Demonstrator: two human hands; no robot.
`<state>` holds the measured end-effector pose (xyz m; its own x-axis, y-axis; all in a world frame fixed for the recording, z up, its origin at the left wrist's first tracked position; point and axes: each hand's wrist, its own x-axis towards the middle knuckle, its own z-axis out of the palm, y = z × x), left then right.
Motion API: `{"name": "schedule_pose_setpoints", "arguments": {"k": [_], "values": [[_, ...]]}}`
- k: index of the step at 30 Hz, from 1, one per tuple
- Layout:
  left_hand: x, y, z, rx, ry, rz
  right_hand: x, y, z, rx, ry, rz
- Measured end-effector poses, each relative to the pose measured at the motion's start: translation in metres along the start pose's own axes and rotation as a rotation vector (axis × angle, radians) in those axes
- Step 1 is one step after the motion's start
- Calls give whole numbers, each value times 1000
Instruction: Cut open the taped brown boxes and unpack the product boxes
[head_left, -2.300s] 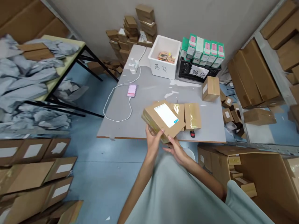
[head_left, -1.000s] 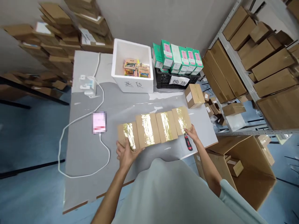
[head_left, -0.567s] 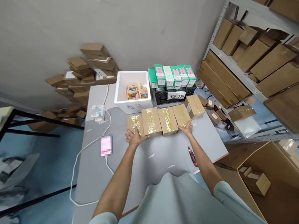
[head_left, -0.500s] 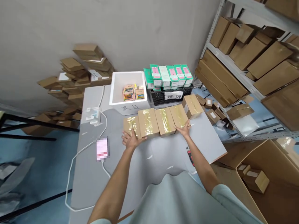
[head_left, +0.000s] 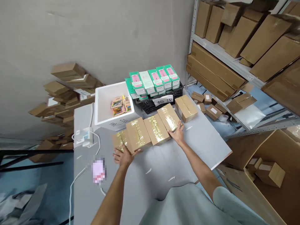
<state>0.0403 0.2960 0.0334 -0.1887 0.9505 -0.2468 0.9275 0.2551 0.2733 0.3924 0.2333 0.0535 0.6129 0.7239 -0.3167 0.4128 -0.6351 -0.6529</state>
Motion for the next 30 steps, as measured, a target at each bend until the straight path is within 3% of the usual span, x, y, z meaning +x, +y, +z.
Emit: {"name": "schedule_pose_setpoints", "arguments": {"k": [3, 6, 8, 10, 12, 14, 16, 19, 22, 26, 30], "values": [[19, 13, 0, -8, -15, -38, 23, -18, -10, -89, -115, 29], [17, 24, 0, -29, -20, -44, 40, -23, -31, -188, -82, -128], [-2, 32, 4, -47, 20, -24, 58, -20, -52, -226, 24, -254], [-30, 45, 12, -48, 97, 29, 85, -14, -76, -241, 121, -261], [-55, 65, 20, 5, 137, 193, 113, -5, -95, -250, 138, -128], [-67, 90, 25, 91, 85, 384, 135, 7, -105, -255, 84, -15], [-63, 115, 25, 147, 31, 507, 148, 18, -106, -260, 57, -5], [-40, 138, 22, 175, -98, 564, 157, 30, -106, -263, 26, -32], [-26, 143, 24, 215, -160, 541, 168, 37, -116, -265, -18, 11], [-25, 141, 28, 269, -135, 531, 181, 41, -136, -236, -46, 35], [-18, 155, 18, 251, -202, 500, 166, 39, -129, -223, -12, -23]]}}
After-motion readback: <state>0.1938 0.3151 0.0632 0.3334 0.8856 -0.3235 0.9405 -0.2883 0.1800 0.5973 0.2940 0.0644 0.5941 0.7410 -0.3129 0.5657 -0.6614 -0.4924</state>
